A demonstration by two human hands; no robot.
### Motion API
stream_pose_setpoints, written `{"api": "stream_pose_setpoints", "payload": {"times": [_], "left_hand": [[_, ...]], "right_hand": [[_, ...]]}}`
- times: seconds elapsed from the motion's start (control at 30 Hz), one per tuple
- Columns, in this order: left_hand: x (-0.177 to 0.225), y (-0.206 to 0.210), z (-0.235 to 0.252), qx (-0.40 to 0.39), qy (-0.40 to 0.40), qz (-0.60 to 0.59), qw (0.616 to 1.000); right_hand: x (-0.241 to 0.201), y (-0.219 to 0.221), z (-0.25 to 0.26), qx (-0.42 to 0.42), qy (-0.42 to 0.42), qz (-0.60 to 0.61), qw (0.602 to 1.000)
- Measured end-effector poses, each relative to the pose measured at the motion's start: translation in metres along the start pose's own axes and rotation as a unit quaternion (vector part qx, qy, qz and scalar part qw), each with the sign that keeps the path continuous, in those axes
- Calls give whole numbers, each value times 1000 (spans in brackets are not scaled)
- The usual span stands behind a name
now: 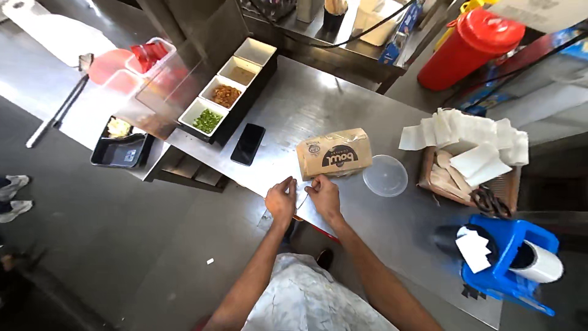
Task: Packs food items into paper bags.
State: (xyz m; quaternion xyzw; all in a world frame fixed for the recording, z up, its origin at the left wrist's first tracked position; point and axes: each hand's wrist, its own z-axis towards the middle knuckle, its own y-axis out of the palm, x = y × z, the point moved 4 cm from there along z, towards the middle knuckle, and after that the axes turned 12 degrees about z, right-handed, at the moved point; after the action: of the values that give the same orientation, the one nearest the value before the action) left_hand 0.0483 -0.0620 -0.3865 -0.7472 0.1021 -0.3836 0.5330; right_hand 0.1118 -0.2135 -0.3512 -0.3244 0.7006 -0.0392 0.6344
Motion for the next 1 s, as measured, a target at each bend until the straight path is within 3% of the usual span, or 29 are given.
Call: {"api": "stream_pose_setpoints", "payload": {"times": [0.07,0.2,0.43,0.5,0.6,0.83,1.0], "left_hand": [[3,-5,4,-50,-36,-62,996],[5,-13,5,-76,-65,-120,988],[-1,-12,14,-42,-14,-110,993],[-2,-11,20,-49,-4,-109,993],[-3,-11,17,-47,1,-114,992],[3,-11,-14,5,-27,-122,992],[-2,-4,-8,-76,-76,-177,978]], "right_hand": [[0,-2,5,-7,4,13,1000],[-3,-5,8,-23,20,33,999],[15,-5,5,-15,116,-12,993],[24,6,0,-24,169,90,981],[27,27,-5,2,245,293,924],[21,45,8,20,266,336,903],[28,42,4,50,279,347,894]]}}
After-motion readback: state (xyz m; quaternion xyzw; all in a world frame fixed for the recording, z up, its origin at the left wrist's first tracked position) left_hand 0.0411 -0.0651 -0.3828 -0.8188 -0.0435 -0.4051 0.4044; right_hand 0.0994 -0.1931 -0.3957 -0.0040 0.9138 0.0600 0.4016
